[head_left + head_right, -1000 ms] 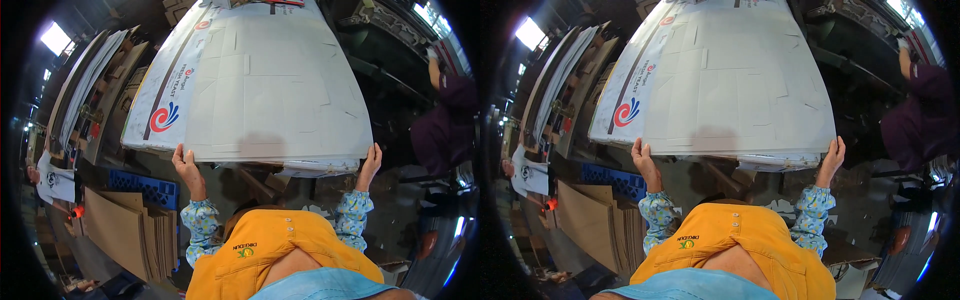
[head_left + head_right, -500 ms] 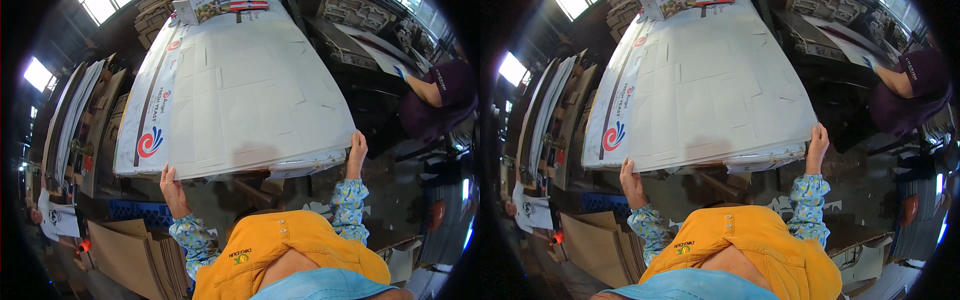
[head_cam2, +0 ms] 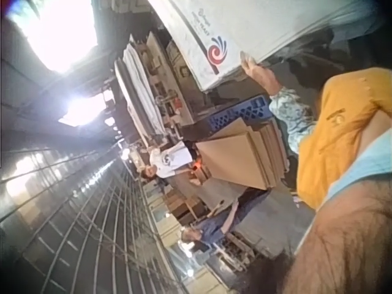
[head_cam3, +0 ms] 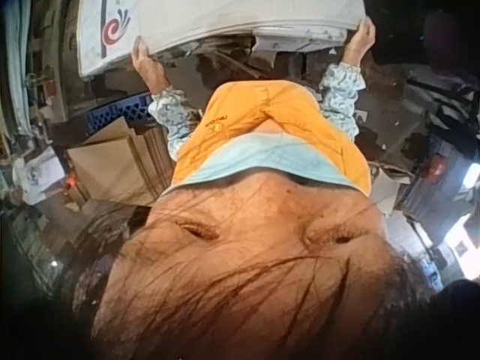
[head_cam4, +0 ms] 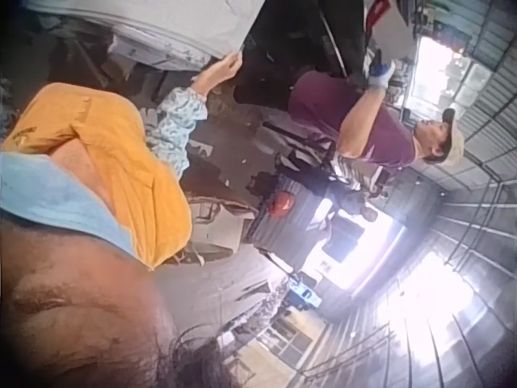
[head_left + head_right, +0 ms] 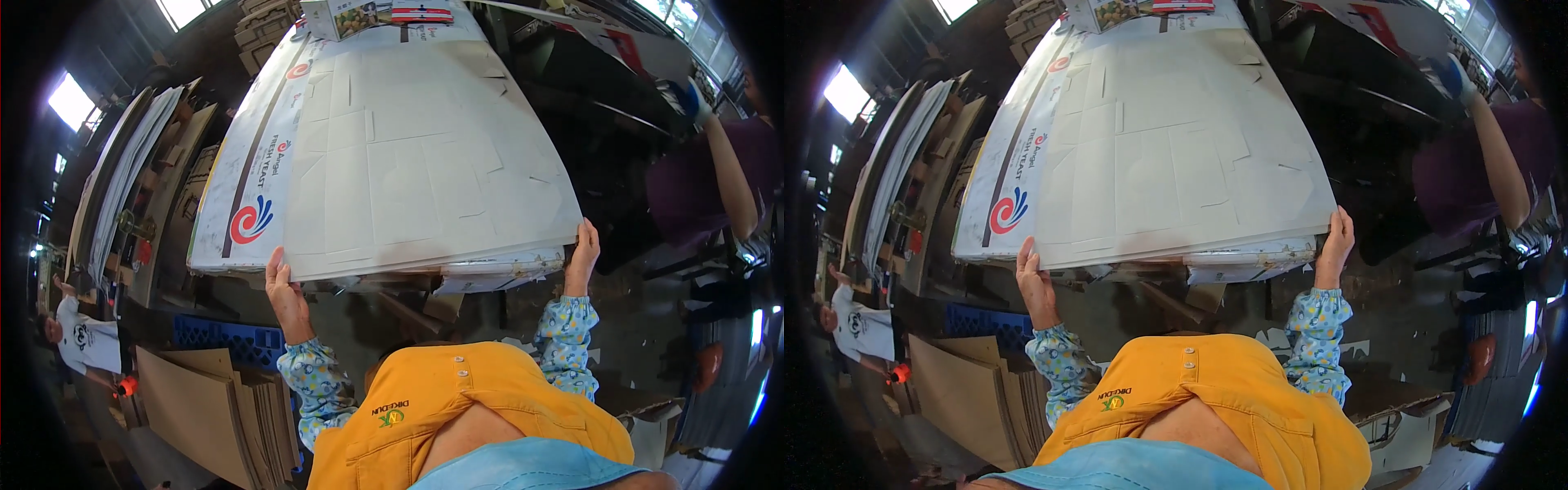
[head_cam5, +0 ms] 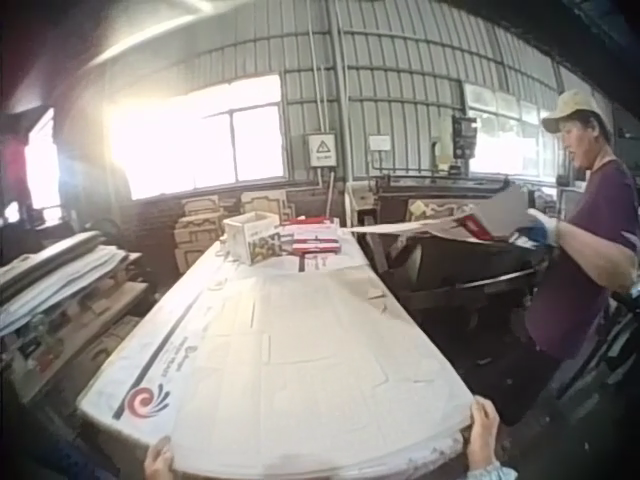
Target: Lifting and moving large sheets of cardboard from a stack onto a workspace with another person.
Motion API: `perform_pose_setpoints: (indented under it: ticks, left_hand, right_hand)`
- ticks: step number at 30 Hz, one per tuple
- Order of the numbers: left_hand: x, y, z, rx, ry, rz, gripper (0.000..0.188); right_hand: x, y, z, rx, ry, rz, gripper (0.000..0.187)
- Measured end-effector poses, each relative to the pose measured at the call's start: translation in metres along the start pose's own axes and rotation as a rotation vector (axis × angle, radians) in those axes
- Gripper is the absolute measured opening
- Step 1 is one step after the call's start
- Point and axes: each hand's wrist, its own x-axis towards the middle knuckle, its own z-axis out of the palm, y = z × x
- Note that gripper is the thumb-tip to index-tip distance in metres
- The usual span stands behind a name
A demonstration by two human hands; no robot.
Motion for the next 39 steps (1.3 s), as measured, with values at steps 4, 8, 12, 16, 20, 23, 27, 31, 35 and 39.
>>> perform_pose_setpoints:
  ticks: [4,8,12,16,20,23,27,31,35,39]
  left_hand:
    - [0.002,-0.002,-0.007,0.034,-0.015,-0.002,0.029]
    - [0.003,0.001,-0.005,-0.003,0.063,-0.052,0.037]
    - [0.004,-0.001,-0.009,-0.145,-0.034,-0.035,0.06]
    - [0.003,0.003,-0.003,-0.254,0.086,-0.078,0.063]
    - [0.003,0.0,-0.003,-0.143,-0.018,-0.035,0.052]
    - [0.003,0.0,-0.001,0.033,0.012,-0.003,0.034]
    - [0.0,-0.001,0.003,0.074,0.026,0.046,0.023]
    - [-0.002,-0.001,0.008,0.05,0.044,0.099,0.019]
    - [0.003,-0.008,0.002,0.032,0.057,0.106,0.015]
    - [0.005,-0.01,-0.001,0.089,0.063,0.105,0.014]
  right_hand:
    - [0.008,0.002,-0.011,0.139,0.073,0.045,0.035]
    - [0.014,0.011,-0.021,0.377,0.073,0.126,0.053]
    - [0.018,0.015,-0.025,0.448,0.01,0.112,0.065]
    - [0.012,0.006,-0.017,0.37,0.004,0.112,0.067]
    - [0.008,-0.002,-0.007,0.171,-0.003,0.04,0.061]
    - [0.003,-0.008,-0.003,-0.035,-0.027,-0.013,0.053]
    - [0.004,-0.004,-0.001,-0.262,-0.013,-0.149,0.043]
    - [0.0,-0.009,0.001,-0.261,0.015,-0.122,0.039]
    - [0.001,-0.009,0.0,-0.292,0.027,-0.161,0.035]
    - [-0.002,-0.01,0.002,-0.26,0.036,-0.133,0.033]
